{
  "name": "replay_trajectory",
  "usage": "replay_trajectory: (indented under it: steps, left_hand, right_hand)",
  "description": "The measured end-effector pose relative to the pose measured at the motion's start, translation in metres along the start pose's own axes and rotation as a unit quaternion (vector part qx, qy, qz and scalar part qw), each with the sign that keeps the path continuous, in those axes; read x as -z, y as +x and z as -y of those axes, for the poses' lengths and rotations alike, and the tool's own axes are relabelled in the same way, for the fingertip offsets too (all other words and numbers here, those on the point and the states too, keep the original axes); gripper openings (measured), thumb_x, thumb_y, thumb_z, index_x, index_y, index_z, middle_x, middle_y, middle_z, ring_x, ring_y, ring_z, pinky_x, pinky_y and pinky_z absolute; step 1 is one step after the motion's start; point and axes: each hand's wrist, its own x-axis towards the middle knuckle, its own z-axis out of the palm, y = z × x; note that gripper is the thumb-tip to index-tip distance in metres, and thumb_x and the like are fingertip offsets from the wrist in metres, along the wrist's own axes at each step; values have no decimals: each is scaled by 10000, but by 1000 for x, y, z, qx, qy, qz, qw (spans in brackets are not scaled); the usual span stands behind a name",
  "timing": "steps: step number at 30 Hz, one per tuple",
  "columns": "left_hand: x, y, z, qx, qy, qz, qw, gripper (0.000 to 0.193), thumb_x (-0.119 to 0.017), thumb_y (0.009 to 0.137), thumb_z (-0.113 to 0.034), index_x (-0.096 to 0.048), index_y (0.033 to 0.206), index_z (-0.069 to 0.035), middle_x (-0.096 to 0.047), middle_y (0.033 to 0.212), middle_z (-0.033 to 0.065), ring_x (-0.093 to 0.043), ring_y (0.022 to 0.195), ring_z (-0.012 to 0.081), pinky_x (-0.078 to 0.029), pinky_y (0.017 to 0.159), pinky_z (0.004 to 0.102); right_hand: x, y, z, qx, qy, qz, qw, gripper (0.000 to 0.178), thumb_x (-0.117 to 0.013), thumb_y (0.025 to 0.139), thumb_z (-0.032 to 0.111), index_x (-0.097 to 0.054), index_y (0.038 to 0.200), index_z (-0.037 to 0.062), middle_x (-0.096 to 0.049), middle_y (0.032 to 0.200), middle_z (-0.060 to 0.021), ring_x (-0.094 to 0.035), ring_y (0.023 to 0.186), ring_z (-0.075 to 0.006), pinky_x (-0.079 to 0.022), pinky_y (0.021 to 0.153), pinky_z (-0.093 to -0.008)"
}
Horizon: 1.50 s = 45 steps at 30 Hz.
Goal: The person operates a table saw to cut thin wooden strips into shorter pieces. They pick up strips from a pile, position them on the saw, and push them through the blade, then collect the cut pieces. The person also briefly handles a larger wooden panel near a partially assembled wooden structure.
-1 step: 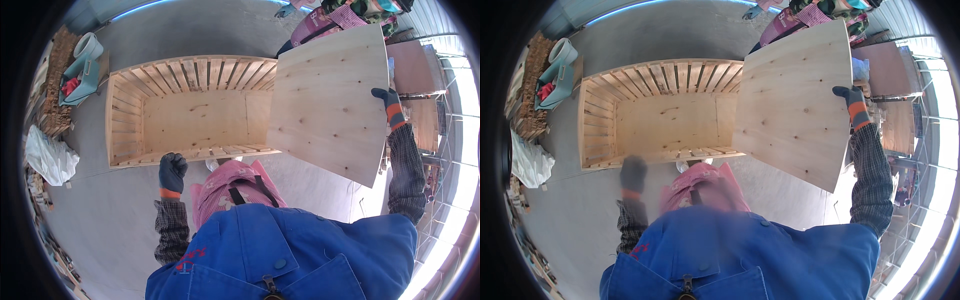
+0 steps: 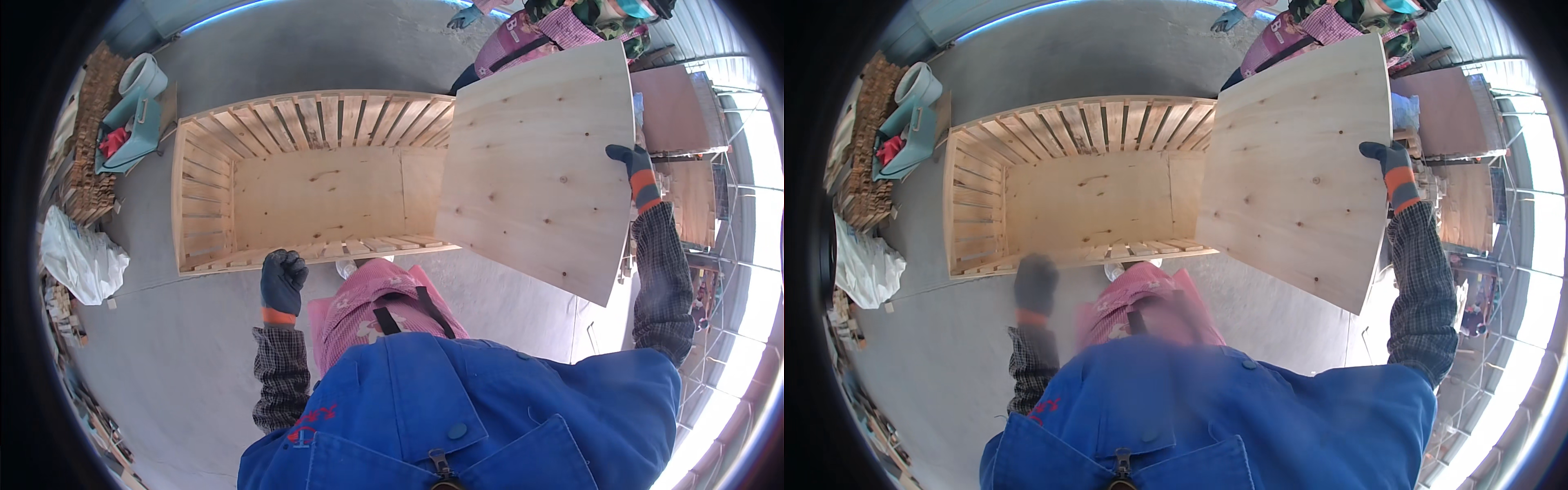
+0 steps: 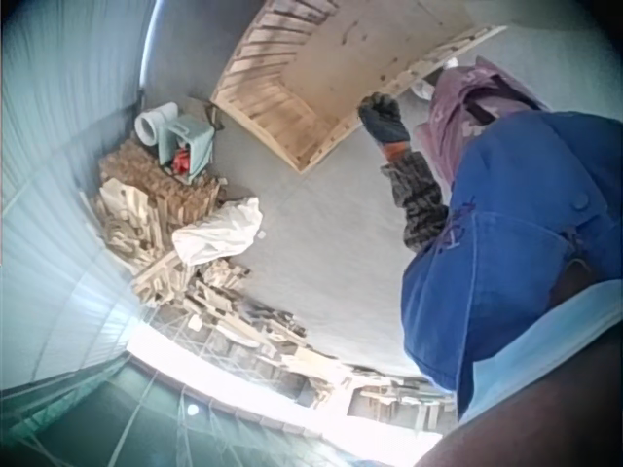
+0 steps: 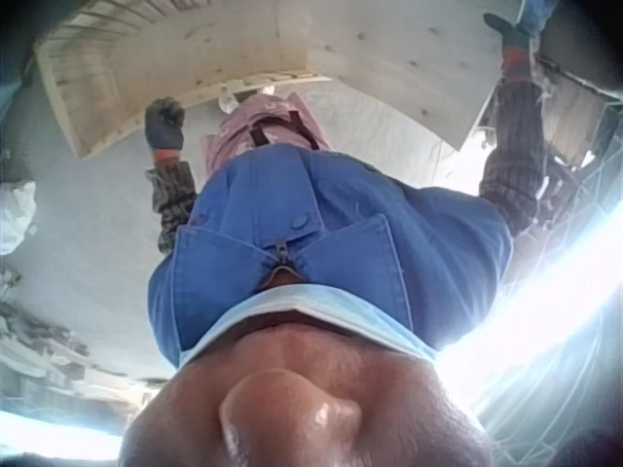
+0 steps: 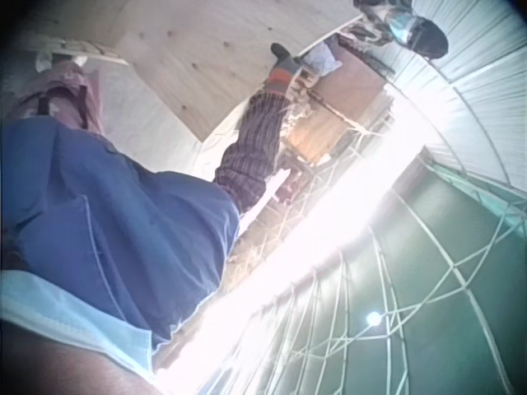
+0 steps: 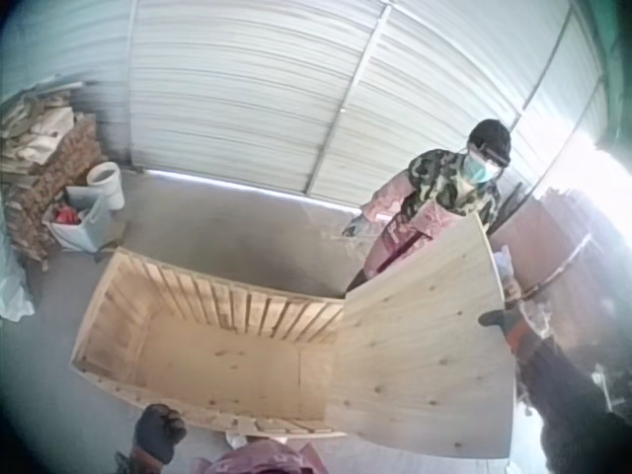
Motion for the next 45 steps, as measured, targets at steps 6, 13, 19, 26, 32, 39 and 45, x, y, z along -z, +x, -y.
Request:
replay_trajectory:
  steps: [6,13,19,26,32,39,45]
  left_hand:
    - [28,10,11,-11,31,18,999,141,-561,942,-269,-594,940,-132,-613,887,22,-611,808,164,-533,746,320]
    - [22,13,-13,60,-59,-13,996,106,-544,826,-98,-609,900,-57,-581,957,126,-548,968,323,-457,864,410]
    - [33,27,-14,58,-18,32,998,168,-507,887,-79,-581,1033,-42,-592,1045,112,-562,996,271,-473,872,362]
    - [52,32,-1,44,29,72,996,242,-444,951,-42,-491,1188,-42,-566,1066,98,-561,945,187,-499,797,302]
    - [58,35,-1,50,-13,105,993,233,-438,950,-49,-497,1176,-40,-567,1055,99,-560,939,197,-500,798,316]
    - [7,34,-14,35,48,29,998,166,-579,955,-293,-574,958,-127,-594,894,19,-552,768,132,-482,676,280]
    - [10,25,-15,26,73,27,997,155,-585,950,-279,-585,962,-124,-602,903,28,-559,774,134,-490,687,277]
  right_hand:
    - [-2,21,-36,29,-22,-7,999,338,-740,755,108,-686,1059,-32,-709,922,-137,-689,746,-248,-579,684,-363]
    - [-11,1,-10,5,-3,-12,1000,330,-748,752,101,-687,1049,-30,-711,924,-131,-691,750,-234,-578,686,-355]
    - [-7,0,-1,9,-32,-18,999,345,-754,753,96,-680,1066,-28,-711,937,-125,-690,759,-224,-574,697,-341]
    - [-10,13,-5,22,-18,-8,1000,399,-786,722,99,-671,1084,-22,-712,941,-117,-685,757,-217,-568,690,-338]
    - [-2,14,3,9,-24,-4,1000,388,-781,727,105,-676,1078,-26,-711,930,-114,-683,751,-215,-566,687,-333]
    - [-1,7,19,40,-44,-11,998,380,-778,731,141,-690,1067,-13,-709,920,-105,-680,746,-213,-562,697,-336]
    - [-3,18,15,37,-72,-31,996,398,-779,733,118,-668,1095,-5,-707,924,-121,-687,753,-225,-571,679,-361]
